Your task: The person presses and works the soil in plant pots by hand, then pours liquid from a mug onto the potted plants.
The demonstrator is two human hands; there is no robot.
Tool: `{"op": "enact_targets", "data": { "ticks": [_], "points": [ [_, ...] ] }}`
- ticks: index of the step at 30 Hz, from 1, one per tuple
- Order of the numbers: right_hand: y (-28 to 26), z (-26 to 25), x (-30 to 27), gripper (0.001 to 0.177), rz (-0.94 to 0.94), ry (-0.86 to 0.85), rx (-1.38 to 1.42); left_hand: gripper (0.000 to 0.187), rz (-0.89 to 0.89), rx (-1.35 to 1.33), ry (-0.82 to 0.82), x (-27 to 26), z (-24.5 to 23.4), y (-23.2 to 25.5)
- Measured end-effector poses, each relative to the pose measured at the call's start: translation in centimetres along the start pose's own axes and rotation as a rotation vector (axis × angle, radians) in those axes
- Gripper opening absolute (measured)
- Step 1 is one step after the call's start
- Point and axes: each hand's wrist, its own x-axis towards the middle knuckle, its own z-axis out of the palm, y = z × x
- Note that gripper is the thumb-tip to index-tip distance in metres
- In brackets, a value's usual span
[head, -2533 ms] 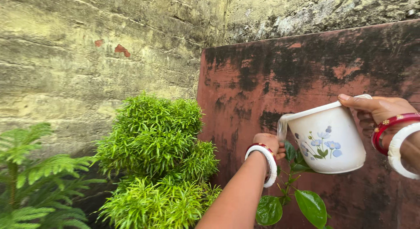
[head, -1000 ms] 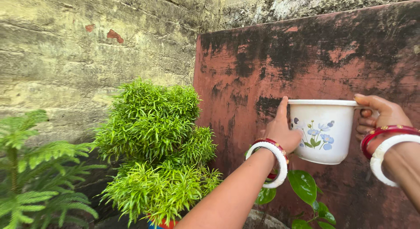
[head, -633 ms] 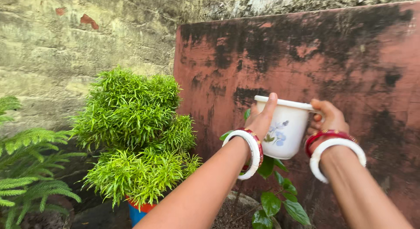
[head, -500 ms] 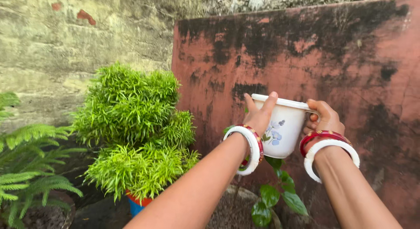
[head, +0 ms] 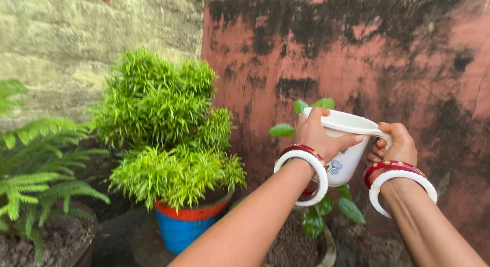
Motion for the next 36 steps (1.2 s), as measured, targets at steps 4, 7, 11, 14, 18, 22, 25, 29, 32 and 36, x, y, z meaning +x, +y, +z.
{"op": "enact_targets", "data": {
  "ticks": [4, 7, 11, 14, 18, 22, 25, 29, 32, 36],
  "points": [
    [0.9, -2.4, -1.8, 0.041, 0.116, -0.090, -0.068, 0.068, 0.060, 0.078, 0.116, -2.4, 0.7, -0.7],
    [1.4, -4.1, -2.3, 0.039, 0.104, -0.104, -0.080, 0.062, 0.241, 0.006, 0.241, -3.9, 1.4, -0.9],
    [-0.7, -7.2, -1.2, 0.032, 0.164, -0.385, -0.098, 0.057, 0.128, -0.009, 0.168, -5.6, 1.2, -0.3],
    [-3.8, -8.7, -0.5, 0.024, 0.202, -0.506, -0.209, 0.054, 0.097, -0.031, 0.146, -6.4, 1.1, 0.7],
    [-7.6, -9.4, -1.2, 0.029, 0.199, -0.476, -0.573, 0.054, 0.129, -0.073, 0.146, -6.8, 1.5, 2.0],
    [-9.4, -8.9, -2.2, 0.032, 0.230, -0.283, -0.717, 0.054, 0.110, -0.130, 0.079, -6.9, 2.1, 2.3],
    [-9.4, -9.0, -3.4, 0.055, 0.265, -0.167, -0.831, 0.054, 0.239, -0.126, 0.185, -7.5, 2.8, 2.4],
    [-9.2, -10.5, -5.0, 0.048, 0.168, -0.056, -1.011, 0.054, 0.193, -0.153, 0.072, -9.2, 2.9, 2.3],
    [-8.1, -12.9, -6.2, 0.038, 0.143, -0.052, -0.969, 0.051, 0.148, -0.179, 0.034, -11.7, 2.5, 2.0],
    [-6.2, -15.0, -9.0, 0.038, 0.075, -0.019, -0.895, 0.047, 0.154, -0.173, -0.037, -13.9, 2.5, 1.7]
  ]
}}
